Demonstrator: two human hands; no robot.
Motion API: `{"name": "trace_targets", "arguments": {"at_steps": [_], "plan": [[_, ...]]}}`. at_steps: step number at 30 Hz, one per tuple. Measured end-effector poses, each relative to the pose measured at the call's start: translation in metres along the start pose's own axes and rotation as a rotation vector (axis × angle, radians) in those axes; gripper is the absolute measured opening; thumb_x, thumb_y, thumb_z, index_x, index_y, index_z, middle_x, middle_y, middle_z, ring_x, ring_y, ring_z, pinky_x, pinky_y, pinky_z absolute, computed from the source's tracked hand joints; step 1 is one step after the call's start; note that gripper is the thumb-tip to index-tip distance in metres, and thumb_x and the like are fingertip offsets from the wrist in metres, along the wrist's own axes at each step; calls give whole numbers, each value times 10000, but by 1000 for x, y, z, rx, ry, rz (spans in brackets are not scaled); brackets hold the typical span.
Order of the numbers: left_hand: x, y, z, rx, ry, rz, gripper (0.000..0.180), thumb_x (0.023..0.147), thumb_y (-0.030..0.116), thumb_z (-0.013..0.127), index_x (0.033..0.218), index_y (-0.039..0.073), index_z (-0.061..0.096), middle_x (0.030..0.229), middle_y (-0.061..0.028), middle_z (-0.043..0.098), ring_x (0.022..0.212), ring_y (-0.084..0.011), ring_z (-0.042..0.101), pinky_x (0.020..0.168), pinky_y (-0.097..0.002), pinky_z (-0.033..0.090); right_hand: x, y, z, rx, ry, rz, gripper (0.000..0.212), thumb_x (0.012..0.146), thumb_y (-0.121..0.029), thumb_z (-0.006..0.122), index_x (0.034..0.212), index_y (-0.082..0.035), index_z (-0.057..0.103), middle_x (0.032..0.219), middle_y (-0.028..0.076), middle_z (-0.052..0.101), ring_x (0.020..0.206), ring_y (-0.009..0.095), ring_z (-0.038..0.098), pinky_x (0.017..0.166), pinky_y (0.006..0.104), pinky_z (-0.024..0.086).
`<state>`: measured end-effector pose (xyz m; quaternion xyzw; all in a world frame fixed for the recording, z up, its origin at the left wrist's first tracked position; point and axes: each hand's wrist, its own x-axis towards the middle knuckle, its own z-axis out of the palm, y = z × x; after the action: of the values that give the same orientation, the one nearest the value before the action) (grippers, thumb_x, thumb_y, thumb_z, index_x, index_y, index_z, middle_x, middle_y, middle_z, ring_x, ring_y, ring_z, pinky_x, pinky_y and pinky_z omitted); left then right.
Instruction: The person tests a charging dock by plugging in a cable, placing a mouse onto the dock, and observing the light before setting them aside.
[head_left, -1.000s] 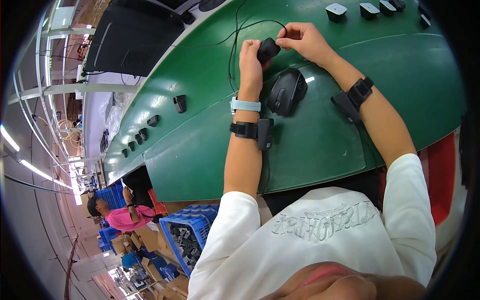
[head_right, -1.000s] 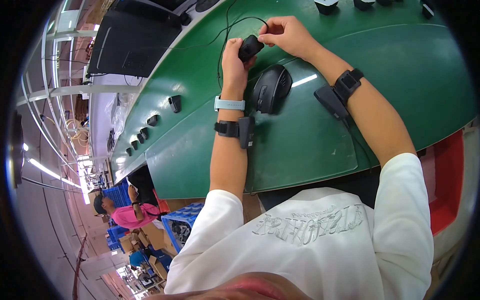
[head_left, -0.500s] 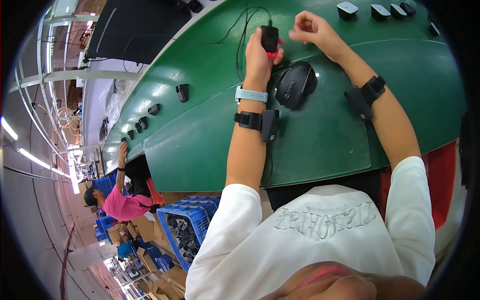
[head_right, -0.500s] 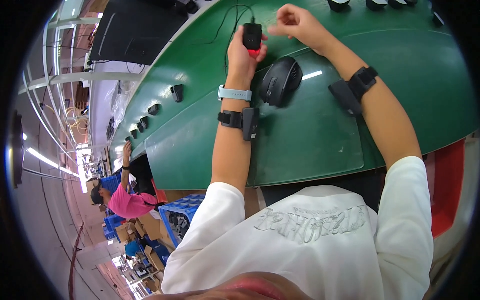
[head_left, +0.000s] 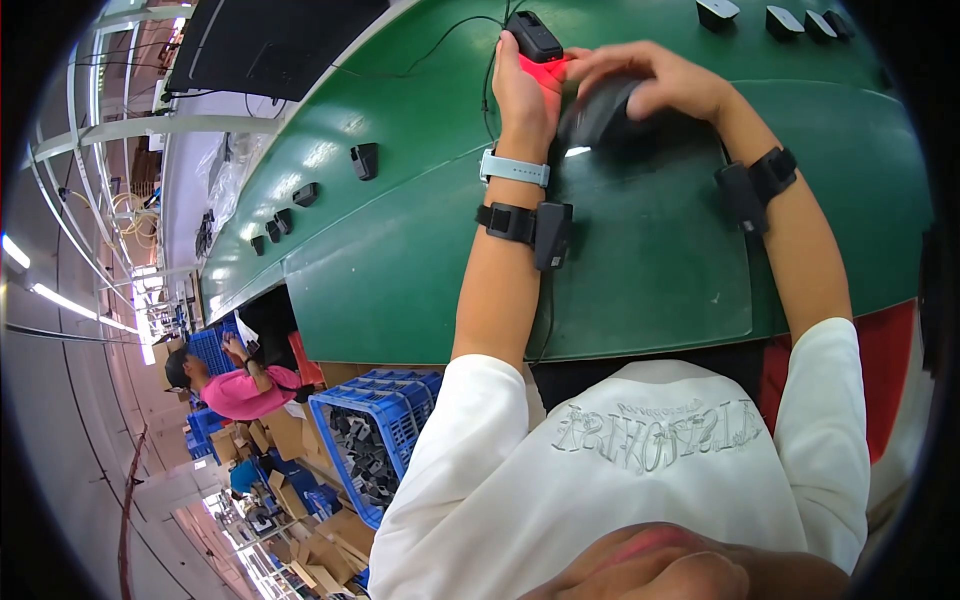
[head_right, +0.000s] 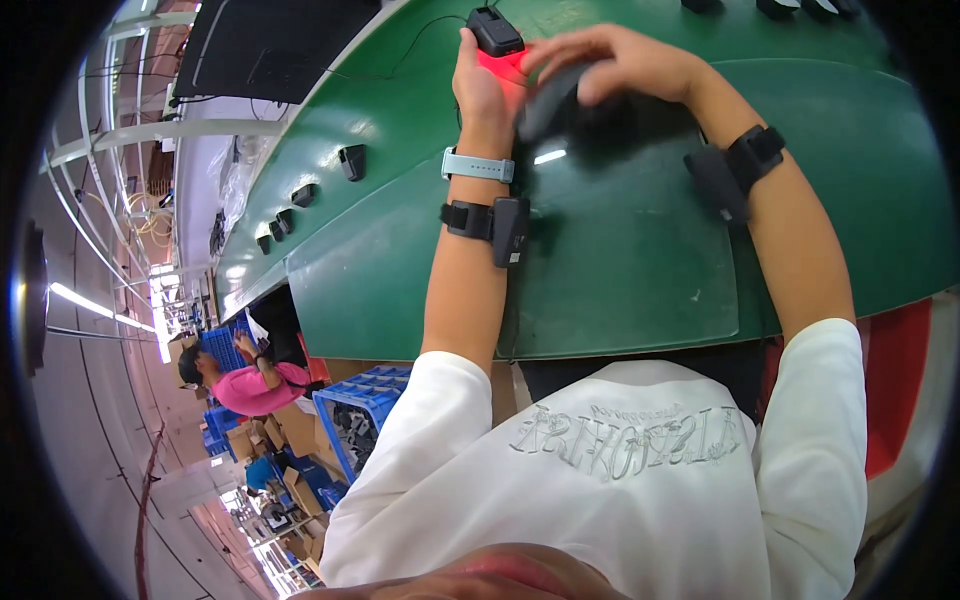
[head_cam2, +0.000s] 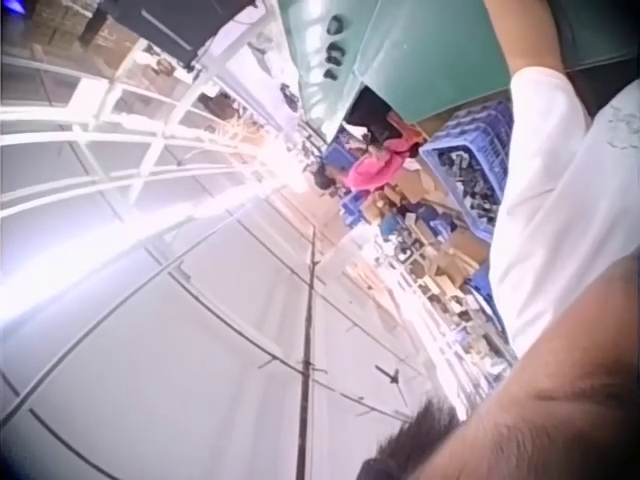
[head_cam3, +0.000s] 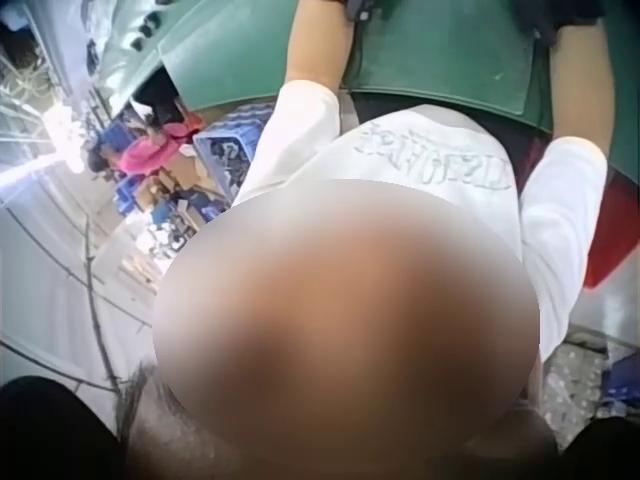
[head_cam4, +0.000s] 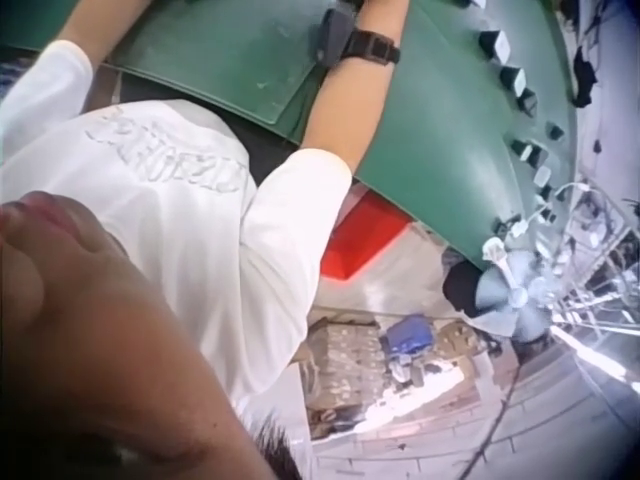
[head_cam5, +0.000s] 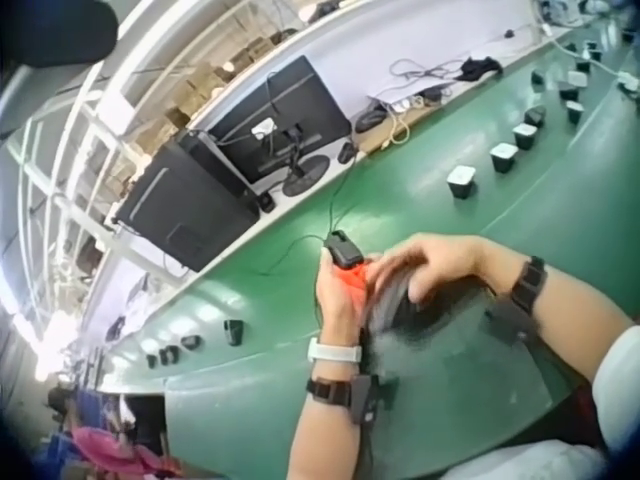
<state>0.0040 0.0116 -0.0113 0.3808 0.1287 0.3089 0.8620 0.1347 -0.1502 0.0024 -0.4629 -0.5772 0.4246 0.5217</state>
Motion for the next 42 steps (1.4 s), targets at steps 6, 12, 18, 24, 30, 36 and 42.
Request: {"name": "trace_targets", "arguments": {"at_steps": [6,12,18,24,30,36,42], "plan": [[-7,-1,7,229,-106,127,330,1053,259,548,1259,25,439,989,-104,621,874,-235,653,764,-426,613,2,23,-11,745,467,-102,496,1027,-139,590,1490,-80,423,1290,83,629,1092,184,657,933,341,555],[-10,-2,6,409,-160,191,491,946,137,725,1348,7,474,1055,-96,672,890,-161,664,761,-315,583,8,9,1,596,603,-108,531,989,-41,628,1477,-55,417,1211,89,643,1021,171,662,866,319,572],[-12,-3,16,632,-195,209,549,893,99,774,1352,-4,490,1020,-97,694,902,-165,669,782,-278,554,6,10,-3,475,689,-101,555,972,-35,644,1476,-43,411,1233,102,636,1069,174,640,897,313,556],[-14,-4,8,408,-211,-6,468,987,37,624,1411,-42,441,1018,-68,679,943,-145,667,850,-262,534,5,-7,20,-265,792,-211,691,868,-268,807,1422,-20,477,1262,134,624,1150,225,616,980,339,492],[-19,-1,14,317,-364,-17,387,990,-37,570,1364,-12,473,1269,-121,624,1098,-191,642,947,-331,531,1,-1,24,-688,797,-353,744,828,-341,813,1458,-104,497,1362,117,612,1241,291,598,1057,380,459],[-18,4,7,306,-379,-21,379,979,-28,596,1341,-8,484,1277,-109,625,1147,-204,630,996,-347,512,3,-5,26,-691,782,-426,752,775,-280,857,1430,-122,523,1341,124,620,1218,309,609,1039,384,474],[-18,2,6,383,-342,-15,375,976,-24,605,1329,-18,480,1275,-110,623,1161,-214,624,1009,-353,505,2,5,21,-723,793,-469,739,769,-244,857,1420,-124,529,1340,128,619,1213,315,610,1027,382,482]]}}
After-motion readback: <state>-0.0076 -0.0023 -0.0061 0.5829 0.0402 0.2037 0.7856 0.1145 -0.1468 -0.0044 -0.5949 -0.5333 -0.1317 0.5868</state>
